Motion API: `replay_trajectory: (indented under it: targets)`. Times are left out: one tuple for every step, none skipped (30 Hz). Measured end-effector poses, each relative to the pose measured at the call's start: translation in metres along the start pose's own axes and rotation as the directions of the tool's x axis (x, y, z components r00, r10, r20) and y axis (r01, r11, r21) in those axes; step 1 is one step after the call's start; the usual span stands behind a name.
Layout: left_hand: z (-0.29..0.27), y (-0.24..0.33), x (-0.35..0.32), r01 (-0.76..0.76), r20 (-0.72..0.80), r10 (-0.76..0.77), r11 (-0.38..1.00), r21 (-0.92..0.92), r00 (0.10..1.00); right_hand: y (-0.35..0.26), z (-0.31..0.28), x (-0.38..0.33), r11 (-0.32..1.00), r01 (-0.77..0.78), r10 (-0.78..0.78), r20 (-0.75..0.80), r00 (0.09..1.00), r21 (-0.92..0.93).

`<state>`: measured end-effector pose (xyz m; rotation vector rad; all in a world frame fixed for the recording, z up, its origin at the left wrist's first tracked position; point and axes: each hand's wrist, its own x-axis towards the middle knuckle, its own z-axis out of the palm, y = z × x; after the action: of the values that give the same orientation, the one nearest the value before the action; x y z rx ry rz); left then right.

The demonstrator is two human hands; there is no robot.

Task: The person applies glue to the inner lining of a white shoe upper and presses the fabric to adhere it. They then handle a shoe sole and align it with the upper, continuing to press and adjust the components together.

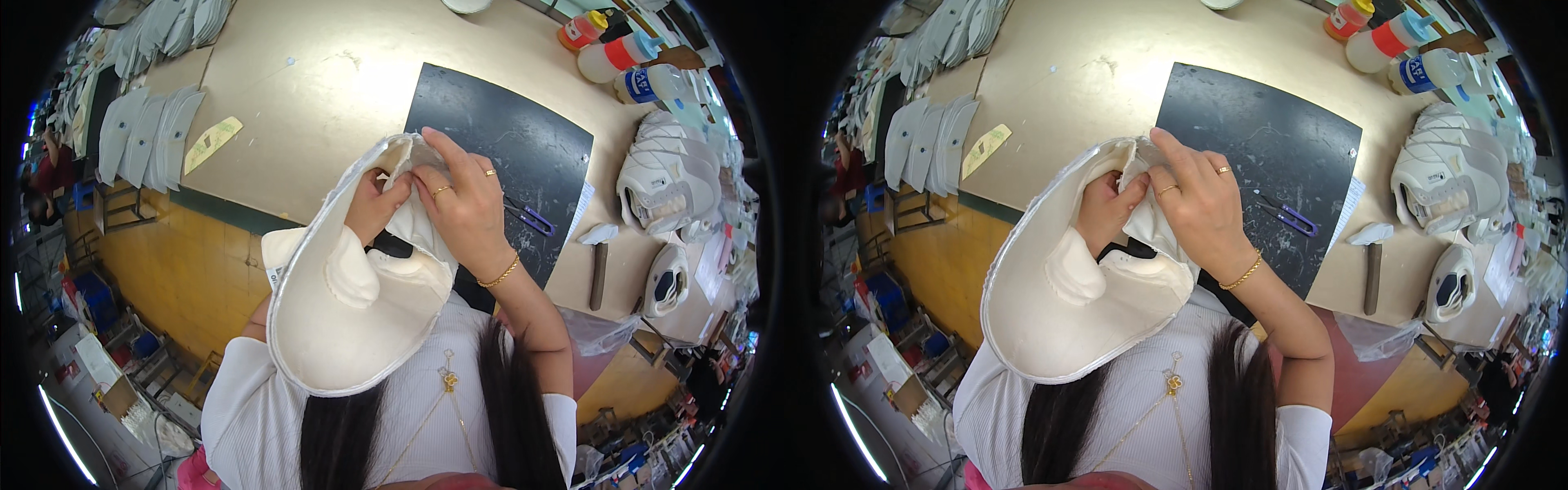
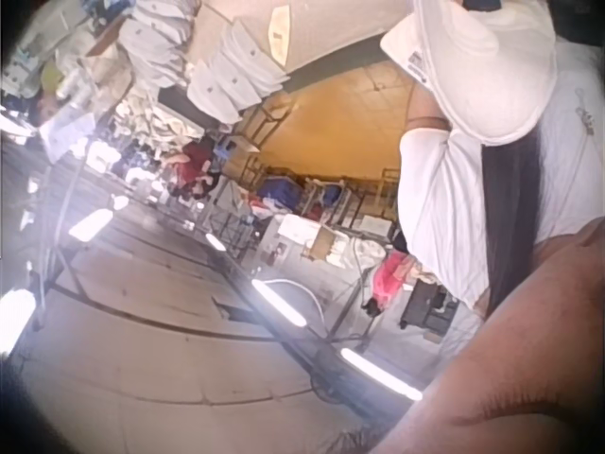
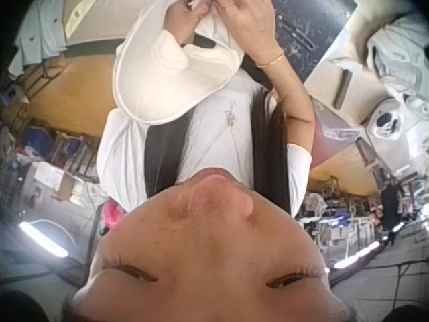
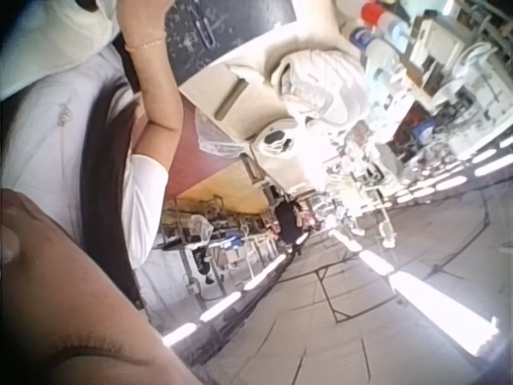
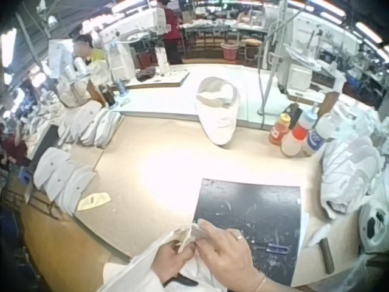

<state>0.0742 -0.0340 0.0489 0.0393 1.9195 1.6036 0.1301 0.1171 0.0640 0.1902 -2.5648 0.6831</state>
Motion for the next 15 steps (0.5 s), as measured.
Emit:
replay_trajectory:
  targets:
    - [0.000, 0.002, -0.001, 0.012, -0.009, -0.012, 1.000, 0.026, 1.000, -0.001, -0.001, 0.002, 1.000, 0.006, -0.006, 0.006, 1.000, -0.015]
    - [0.000, 0.004, -0.001, 0.023, -0.016, -0.022, 0.998, 0.053, 1.000, -0.001, 0.000, 0.002, 0.999, 0.011, -0.011, 0.020, 1.000, -0.033]
    - [-0.001, 0.002, 0.000, 0.024, -0.018, -0.023, 0.998, 0.055, 1.000, 0.000, 0.000, 0.003, 0.999, 0.017, -0.015, 0.034, 0.999, -0.051]
    - [-0.002, -0.002, 0.001, 0.026, -0.019, -0.025, 0.998, 0.057, 1.000, 0.001, 0.001, 0.004, 0.997, 0.023, -0.019, 0.048, 0.999, -0.068]
    - [-0.002, -0.004, 0.002, 0.028, -0.020, -0.027, 0.998, 0.056, 0.999, 0.001, 0.002, 0.005, 0.997, 0.038, -0.035, 0.042, 0.998, -0.066]
    - [-0.002, -0.003, 0.001, 0.000, -0.019, 0.001, 0.999, 0.038, 1.000, 0.001, 0.002, 0.007, 0.996, 0.054, -0.051, 0.037, 0.998, -0.065]
    - [-0.002, -0.002, 0.000, -0.029, -0.018, 0.029, 0.999, 0.019, 0.999, 0.001, 0.003, 0.008, 0.996, 0.069, -0.067, 0.031, 0.997, -0.063]
    - [-0.002, -0.002, -0.001, -0.057, -0.017, 0.057, 0.998, 0.000, 0.998, 0.001, 0.003, 0.009, 0.995, 0.073, -0.071, 0.033, 0.997, -0.070]
    - [-0.002, -0.002, -0.002, -0.058, -0.019, 0.058, 0.998, -0.016, 0.998, 0.000, 0.004, 0.009, 0.994, 0.078, -0.075, 0.034, 0.997, -0.076]
    - [-0.001, -0.003, -0.002, -0.060, -0.020, 0.059, 0.998, -0.033, 0.998, 0.000, 0.004, 0.010, 0.993, 0.082, -0.080, 0.035, 0.996, -0.082]
    - [-0.001, -0.005, -0.003, -0.060, -0.023, 0.059, 0.997, -0.047, 0.998, -0.001, 0.005, 0.009, 0.997, 0.047, -0.045, 0.030, 0.999, -0.054]
    - [-0.002, -0.006, -0.002, -0.026, 0.007, 0.026, 1.000, -0.001, 1.000, -0.002, 0.007, 0.007, 1.000, 0.011, -0.010, 0.026, 1.000, -0.026]
    - [-0.004, -0.007, 0.000, 0.008, 0.037, -0.009, 0.999, 0.047, 0.999, -0.003, 0.008, 0.005, 1.000, -0.026, 0.026, 0.023, 0.999, 0.001]
    - [-0.005, -0.008, 0.001, 0.040, 0.064, -0.046, 0.995, 0.095, 0.997, -0.004, 0.009, 0.004, 0.999, -0.033, 0.032, 0.033, 0.999, 0.012]
    - [-0.005, -0.009, 0.001, 0.027, 0.034, -0.032, 0.990, 0.135, 0.999, -0.003, 0.009, 0.003, 0.999, -0.040, 0.039, 0.042, 0.998, 0.023]
